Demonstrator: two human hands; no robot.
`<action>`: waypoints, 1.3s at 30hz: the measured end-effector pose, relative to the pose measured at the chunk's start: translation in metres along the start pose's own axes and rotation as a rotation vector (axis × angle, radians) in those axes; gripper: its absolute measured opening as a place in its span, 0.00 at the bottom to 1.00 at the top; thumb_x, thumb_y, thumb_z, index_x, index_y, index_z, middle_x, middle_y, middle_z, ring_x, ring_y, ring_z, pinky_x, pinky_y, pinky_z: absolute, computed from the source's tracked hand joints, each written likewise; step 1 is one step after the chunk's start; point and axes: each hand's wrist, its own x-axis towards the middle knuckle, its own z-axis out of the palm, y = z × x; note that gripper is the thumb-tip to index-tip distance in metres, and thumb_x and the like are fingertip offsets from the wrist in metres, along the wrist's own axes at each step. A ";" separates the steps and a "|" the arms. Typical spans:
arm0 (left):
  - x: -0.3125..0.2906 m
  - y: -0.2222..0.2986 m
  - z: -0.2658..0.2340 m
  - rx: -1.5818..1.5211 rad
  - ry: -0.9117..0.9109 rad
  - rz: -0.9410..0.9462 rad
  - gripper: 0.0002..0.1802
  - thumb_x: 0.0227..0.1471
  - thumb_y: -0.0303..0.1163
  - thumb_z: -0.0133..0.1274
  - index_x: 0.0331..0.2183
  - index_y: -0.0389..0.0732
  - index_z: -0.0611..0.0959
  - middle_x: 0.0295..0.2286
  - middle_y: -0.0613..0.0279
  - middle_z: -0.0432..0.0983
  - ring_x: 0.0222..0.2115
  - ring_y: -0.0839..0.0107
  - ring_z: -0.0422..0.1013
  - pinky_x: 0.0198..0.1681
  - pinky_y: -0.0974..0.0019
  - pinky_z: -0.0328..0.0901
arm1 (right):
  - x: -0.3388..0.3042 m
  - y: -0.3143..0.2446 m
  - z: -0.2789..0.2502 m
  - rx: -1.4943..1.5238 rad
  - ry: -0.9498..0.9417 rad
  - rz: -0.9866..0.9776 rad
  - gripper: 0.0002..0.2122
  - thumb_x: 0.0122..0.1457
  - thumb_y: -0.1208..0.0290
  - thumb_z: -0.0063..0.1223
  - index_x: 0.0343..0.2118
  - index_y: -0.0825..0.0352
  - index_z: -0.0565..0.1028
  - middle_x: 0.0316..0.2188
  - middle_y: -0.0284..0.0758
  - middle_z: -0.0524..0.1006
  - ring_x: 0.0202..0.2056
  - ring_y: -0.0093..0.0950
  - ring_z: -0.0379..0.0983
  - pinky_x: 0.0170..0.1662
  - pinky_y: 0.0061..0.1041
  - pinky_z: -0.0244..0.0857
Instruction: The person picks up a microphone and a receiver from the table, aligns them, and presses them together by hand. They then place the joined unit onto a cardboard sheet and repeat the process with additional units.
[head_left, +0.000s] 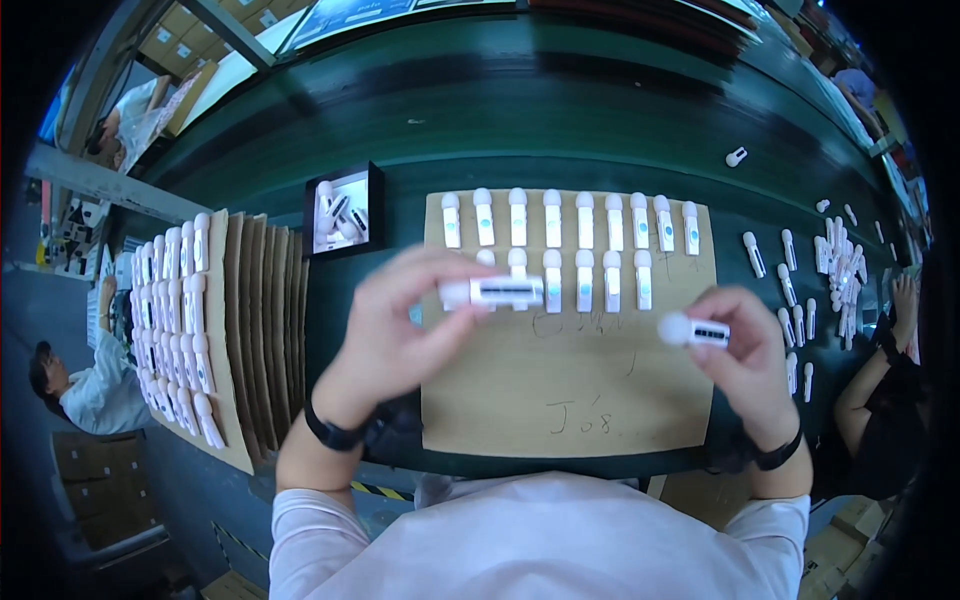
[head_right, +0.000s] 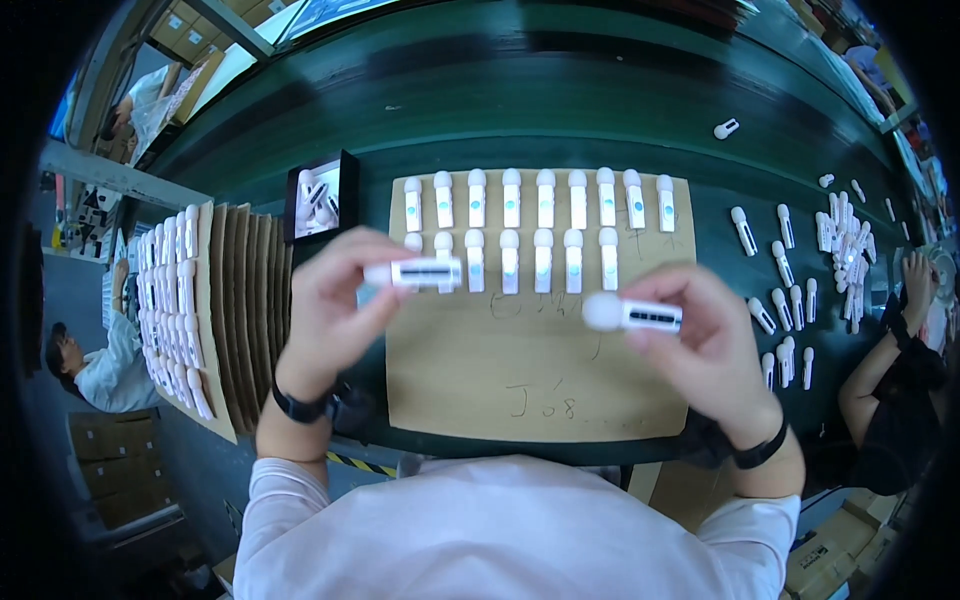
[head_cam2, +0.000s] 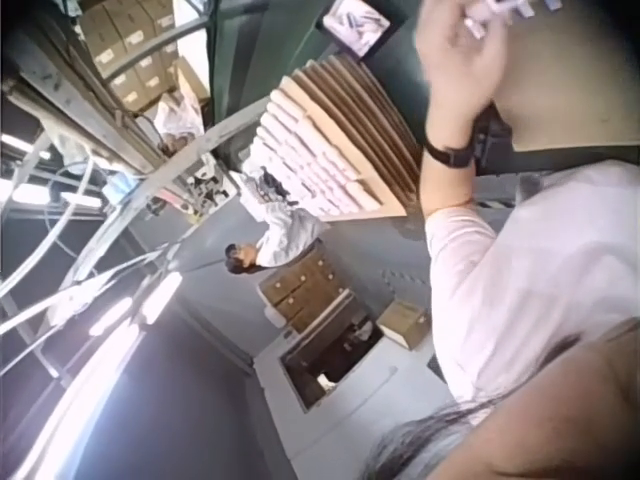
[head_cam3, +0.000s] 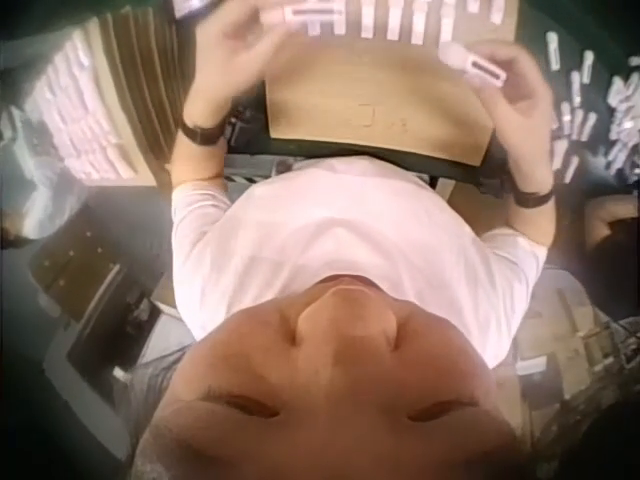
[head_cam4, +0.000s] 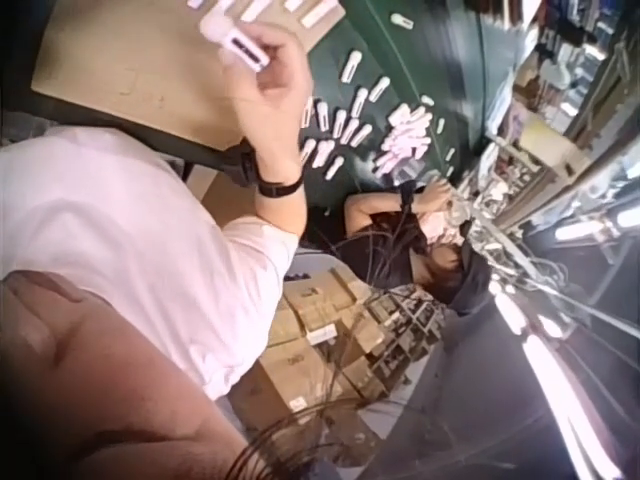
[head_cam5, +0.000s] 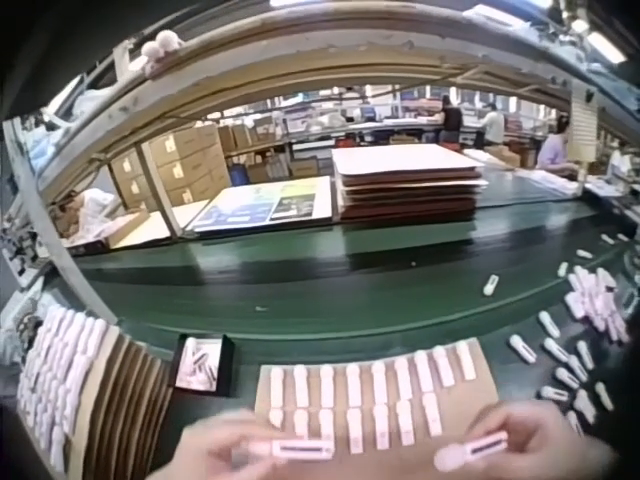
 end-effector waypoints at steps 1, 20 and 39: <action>-0.015 0.011 0.006 -0.001 0.000 -0.004 0.13 0.46 0.22 0.59 0.38 0.36 0.82 0.37 0.57 0.79 0.37 0.71 0.75 0.43 0.69 0.68 | -0.009 0.001 0.005 0.001 -0.002 0.004 0.11 0.54 0.81 0.57 0.41 0.71 0.74 0.35 0.33 0.75 0.39 0.21 0.72 0.44 0.20 0.65; -0.074 0.044 0.052 -0.311 0.064 -0.176 0.13 0.44 0.15 0.60 0.36 0.30 0.80 0.34 0.52 0.79 0.36 0.68 0.75 0.40 0.69 0.68 | -0.038 0.042 0.069 -0.159 0.015 -0.340 0.14 0.47 0.84 0.63 0.38 0.70 0.77 0.31 0.36 0.77 0.30 0.26 0.72 0.33 0.21 0.64; -0.074 0.037 0.055 -0.336 0.063 -0.129 0.13 0.43 0.15 0.60 0.35 0.31 0.80 0.33 0.52 0.79 0.35 0.65 0.75 0.38 0.67 0.68 | -0.038 0.042 0.071 -0.224 0.045 -0.383 0.13 0.45 0.83 0.63 0.36 0.70 0.77 0.30 0.36 0.75 0.29 0.25 0.69 0.31 0.20 0.59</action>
